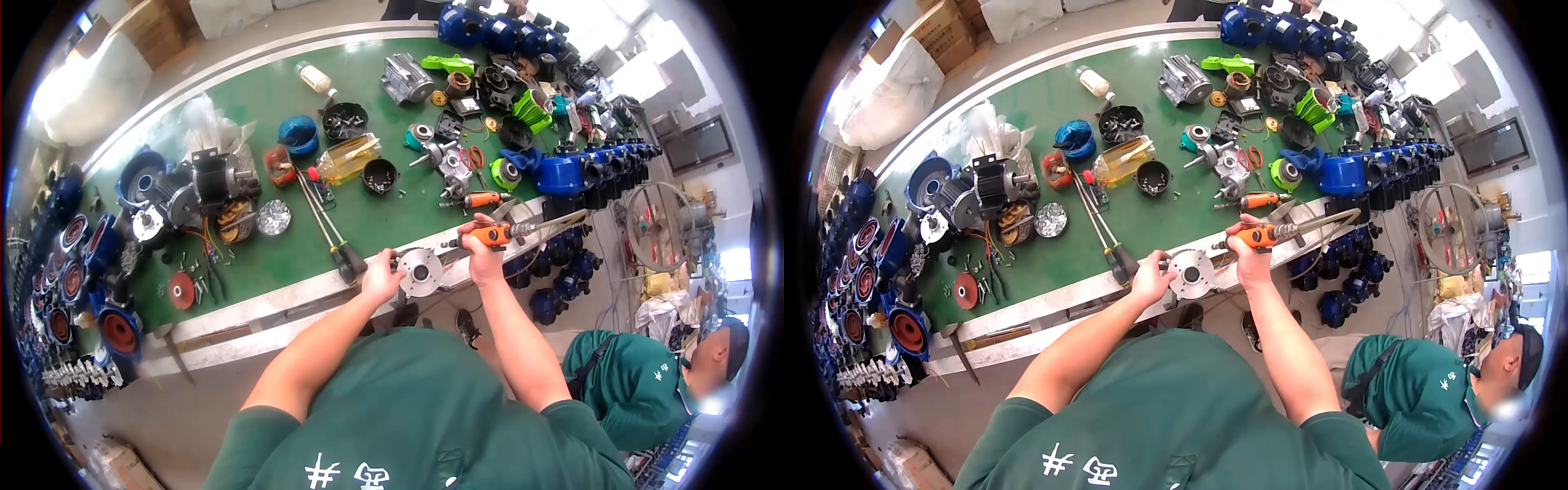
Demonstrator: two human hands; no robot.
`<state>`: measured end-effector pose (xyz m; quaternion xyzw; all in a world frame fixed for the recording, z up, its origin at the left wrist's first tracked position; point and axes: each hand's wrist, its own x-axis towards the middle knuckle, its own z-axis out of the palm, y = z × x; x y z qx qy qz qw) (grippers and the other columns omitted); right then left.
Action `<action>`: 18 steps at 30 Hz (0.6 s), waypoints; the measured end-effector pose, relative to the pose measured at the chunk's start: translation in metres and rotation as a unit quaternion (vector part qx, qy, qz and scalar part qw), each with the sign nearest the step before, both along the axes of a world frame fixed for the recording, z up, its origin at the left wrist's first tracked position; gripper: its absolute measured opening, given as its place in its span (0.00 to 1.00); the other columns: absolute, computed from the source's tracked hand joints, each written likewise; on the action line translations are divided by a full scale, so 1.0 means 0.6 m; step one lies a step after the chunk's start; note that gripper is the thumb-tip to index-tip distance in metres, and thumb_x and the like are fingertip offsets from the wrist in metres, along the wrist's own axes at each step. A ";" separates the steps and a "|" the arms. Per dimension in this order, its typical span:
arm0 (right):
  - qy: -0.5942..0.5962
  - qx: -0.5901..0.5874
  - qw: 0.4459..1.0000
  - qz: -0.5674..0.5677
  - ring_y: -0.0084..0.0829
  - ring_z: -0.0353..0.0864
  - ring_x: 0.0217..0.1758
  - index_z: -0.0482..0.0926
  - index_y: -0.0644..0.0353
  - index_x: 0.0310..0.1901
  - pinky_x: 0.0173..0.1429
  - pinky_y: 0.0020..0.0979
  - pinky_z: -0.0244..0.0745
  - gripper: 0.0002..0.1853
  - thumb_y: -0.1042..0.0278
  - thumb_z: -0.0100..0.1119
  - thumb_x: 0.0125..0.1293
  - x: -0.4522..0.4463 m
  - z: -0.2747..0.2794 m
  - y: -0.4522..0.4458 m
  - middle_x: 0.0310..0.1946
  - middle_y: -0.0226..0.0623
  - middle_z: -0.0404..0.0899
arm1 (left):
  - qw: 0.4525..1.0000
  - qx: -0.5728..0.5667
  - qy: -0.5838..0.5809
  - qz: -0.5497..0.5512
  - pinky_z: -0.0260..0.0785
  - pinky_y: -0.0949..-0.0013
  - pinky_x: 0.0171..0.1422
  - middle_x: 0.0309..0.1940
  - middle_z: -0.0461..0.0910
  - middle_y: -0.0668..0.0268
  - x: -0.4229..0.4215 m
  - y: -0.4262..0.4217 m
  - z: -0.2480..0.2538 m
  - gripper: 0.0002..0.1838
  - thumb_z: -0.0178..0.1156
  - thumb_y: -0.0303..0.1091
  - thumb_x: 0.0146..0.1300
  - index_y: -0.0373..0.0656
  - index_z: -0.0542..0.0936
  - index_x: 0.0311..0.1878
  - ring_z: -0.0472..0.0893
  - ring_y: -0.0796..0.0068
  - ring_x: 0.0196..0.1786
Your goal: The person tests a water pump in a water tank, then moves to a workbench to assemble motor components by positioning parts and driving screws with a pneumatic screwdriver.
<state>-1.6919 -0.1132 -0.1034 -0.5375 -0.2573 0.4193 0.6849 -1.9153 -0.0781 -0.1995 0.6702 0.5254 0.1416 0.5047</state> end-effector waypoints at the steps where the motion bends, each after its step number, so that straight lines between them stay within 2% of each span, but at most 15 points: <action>1: 0.008 0.003 1.000 0.005 0.29 0.81 0.46 0.73 0.59 0.57 0.49 0.28 0.79 0.27 0.90 0.58 0.54 0.000 -0.008 0.000 0.40 0.35 0.80 | 1.000 0.001 0.000 0.000 0.75 0.56 0.61 0.54 0.82 0.54 0.000 -0.001 -0.001 0.25 0.71 0.32 0.57 0.43 0.73 0.57 0.82 0.54 0.58; 5: 0.021 -0.016 1.000 0.013 0.28 0.81 0.46 0.74 0.59 0.56 0.50 0.28 0.79 0.26 0.89 0.60 0.54 -0.019 -0.040 0.001 0.40 0.34 0.79 | 1.000 0.002 0.025 -0.008 0.74 0.54 0.61 0.55 0.80 0.52 0.002 -0.002 0.011 0.25 0.71 0.35 0.58 0.43 0.73 0.57 0.81 0.51 0.58; 8: 0.002 -0.014 1.000 0.027 0.27 0.79 0.47 0.74 0.59 0.57 0.50 0.28 0.78 0.27 0.88 0.61 0.54 -0.029 -0.041 0.002 0.40 0.33 0.78 | 1.000 0.010 0.022 -0.015 0.72 0.54 0.62 0.53 0.78 0.56 0.000 -0.003 0.005 0.24 0.69 0.36 0.59 0.45 0.73 0.57 0.78 0.51 0.59; 10: -0.027 -0.017 0.995 0.098 0.25 0.78 0.46 0.75 0.56 0.60 0.49 0.29 0.78 0.28 0.86 0.65 0.56 -0.020 -0.038 -0.003 0.41 0.30 0.77 | 0.999 0.027 0.025 -0.024 0.73 0.51 0.61 0.53 0.78 0.53 0.000 -0.003 -0.002 0.25 0.69 0.36 0.59 0.44 0.72 0.58 0.78 0.49 0.59; 11: 0.004 -0.064 0.990 0.125 0.24 0.78 0.47 0.74 0.56 0.61 0.48 0.28 0.77 0.30 0.85 0.65 0.55 -0.022 -0.021 -0.008 0.43 0.30 0.78 | 0.998 0.041 0.035 -0.032 0.73 0.50 0.61 0.55 0.78 0.51 0.002 -0.001 -0.027 0.26 0.69 0.38 0.59 0.44 0.71 0.58 0.78 0.47 0.59; 13: -0.126 -0.013 0.971 0.204 0.24 0.79 0.45 0.76 0.55 0.60 0.46 0.29 0.78 0.27 0.84 0.67 0.58 -0.009 -0.039 -0.006 0.43 0.28 0.79 | 0.999 0.014 0.020 -0.035 0.73 0.52 0.62 0.56 0.78 0.51 0.001 0.001 -0.040 0.29 0.70 0.40 0.57 0.43 0.72 0.60 0.78 0.47 0.61; 16: -0.174 -0.052 0.912 0.368 0.26 0.82 0.52 0.77 0.58 0.61 0.57 0.31 0.79 0.29 0.84 0.71 0.56 0.020 -0.004 0.006 0.45 0.31 0.83 | 0.998 0.024 0.042 -0.026 0.73 0.53 0.63 0.56 0.78 0.52 0.001 -0.004 0.005 0.27 0.70 0.38 0.56 0.44 0.74 0.58 0.78 0.49 0.61; 18: -0.126 -0.060 0.923 0.359 0.26 0.82 0.52 0.76 0.60 0.61 0.57 0.32 0.80 0.30 0.85 0.71 0.55 0.031 -0.019 0.010 0.45 0.32 0.83 | 0.982 0.141 0.111 -0.064 0.72 0.52 0.63 0.56 0.77 0.54 0.012 -0.007 0.024 0.26 0.69 0.35 0.55 0.45 0.76 0.57 0.76 0.49 0.60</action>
